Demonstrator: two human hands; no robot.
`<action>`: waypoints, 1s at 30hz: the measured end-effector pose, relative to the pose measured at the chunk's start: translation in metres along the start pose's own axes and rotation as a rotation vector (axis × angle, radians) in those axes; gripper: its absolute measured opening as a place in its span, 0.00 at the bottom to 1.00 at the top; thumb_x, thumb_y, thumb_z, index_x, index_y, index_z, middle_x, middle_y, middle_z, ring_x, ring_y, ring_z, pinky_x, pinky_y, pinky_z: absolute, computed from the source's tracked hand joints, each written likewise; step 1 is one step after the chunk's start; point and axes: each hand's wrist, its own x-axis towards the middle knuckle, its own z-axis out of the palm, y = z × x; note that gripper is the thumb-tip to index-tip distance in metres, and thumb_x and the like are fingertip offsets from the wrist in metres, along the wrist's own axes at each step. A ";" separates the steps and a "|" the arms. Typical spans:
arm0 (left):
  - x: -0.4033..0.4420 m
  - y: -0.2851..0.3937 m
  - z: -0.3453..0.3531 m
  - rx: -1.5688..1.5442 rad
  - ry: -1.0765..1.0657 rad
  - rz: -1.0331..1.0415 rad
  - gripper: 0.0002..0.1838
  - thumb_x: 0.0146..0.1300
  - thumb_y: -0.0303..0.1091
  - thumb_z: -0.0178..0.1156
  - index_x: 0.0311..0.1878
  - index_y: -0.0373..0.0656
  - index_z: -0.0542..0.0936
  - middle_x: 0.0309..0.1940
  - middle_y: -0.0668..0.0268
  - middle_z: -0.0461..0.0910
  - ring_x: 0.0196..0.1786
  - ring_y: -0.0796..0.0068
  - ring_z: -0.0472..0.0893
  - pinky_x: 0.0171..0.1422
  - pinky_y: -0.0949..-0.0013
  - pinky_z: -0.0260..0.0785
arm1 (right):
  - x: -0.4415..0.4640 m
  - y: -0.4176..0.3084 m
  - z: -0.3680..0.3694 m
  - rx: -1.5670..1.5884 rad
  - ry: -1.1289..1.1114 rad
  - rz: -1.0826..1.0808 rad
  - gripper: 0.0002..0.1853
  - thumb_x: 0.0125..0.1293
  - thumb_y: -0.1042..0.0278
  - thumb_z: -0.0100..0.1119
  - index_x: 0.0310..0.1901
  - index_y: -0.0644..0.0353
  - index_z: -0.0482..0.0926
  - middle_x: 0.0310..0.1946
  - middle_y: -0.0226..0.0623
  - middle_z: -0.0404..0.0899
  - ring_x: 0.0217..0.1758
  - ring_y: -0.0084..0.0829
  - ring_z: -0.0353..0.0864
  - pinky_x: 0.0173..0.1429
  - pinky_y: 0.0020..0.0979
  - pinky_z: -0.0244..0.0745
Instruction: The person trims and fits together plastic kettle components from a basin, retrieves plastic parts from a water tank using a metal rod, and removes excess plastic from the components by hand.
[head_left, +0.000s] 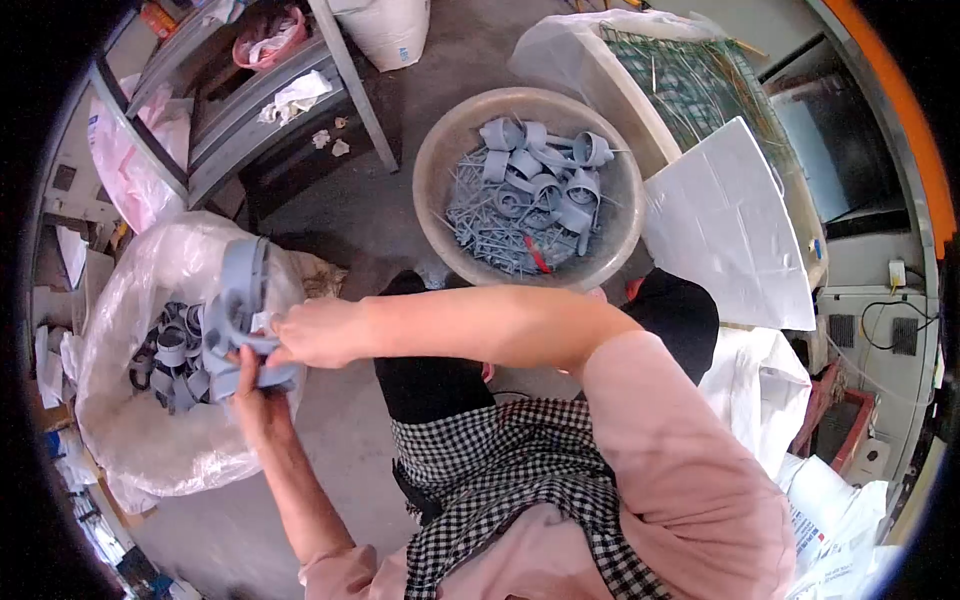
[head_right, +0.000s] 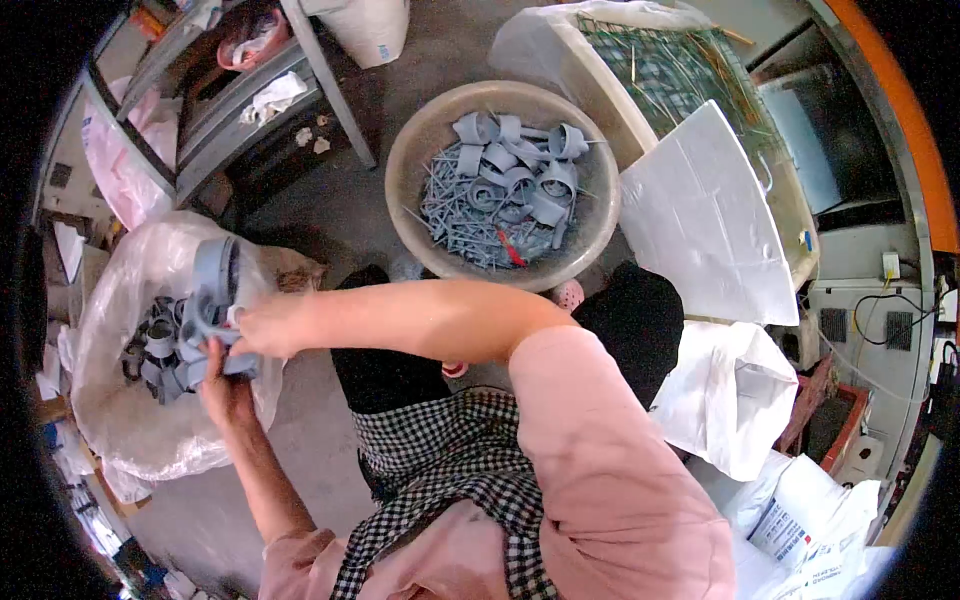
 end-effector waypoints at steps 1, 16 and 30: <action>0.006 0.009 -0.010 0.036 0.034 0.030 0.21 0.61 0.27 0.58 0.57 0.42 0.67 0.48 0.60 0.75 0.51 0.67 0.75 0.58 0.61 0.67 | -0.005 -0.008 -0.009 0.007 -0.003 0.070 0.28 0.65 0.47 0.48 0.45 0.72 0.71 0.27 0.56 0.78 0.35 0.51 0.80 0.39 0.46 0.72; 0.251 0.155 -0.223 1.590 0.726 0.172 0.35 0.57 0.55 0.58 0.58 0.35 0.71 0.52 0.51 0.74 0.50 0.58 0.77 0.54 0.61 0.69 | -0.312 0.380 -0.189 -0.257 0.824 1.653 0.44 0.51 0.46 0.64 0.60 0.71 0.57 0.58 0.60 0.62 0.62 0.54 0.63 0.62 0.47 0.63; 0.114 -0.151 0.321 1.242 -0.907 0.964 0.22 0.57 0.29 0.61 0.55 0.39 0.71 0.54 0.53 0.69 0.58 0.52 0.69 0.60 0.61 0.63 | -0.351 0.288 -0.263 -0.898 0.704 1.003 0.33 0.43 0.67 0.69 0.54 0.58 0.66 0.50 0.43 0.67 0.55 0.45 0.69 0.53 0.41 0.74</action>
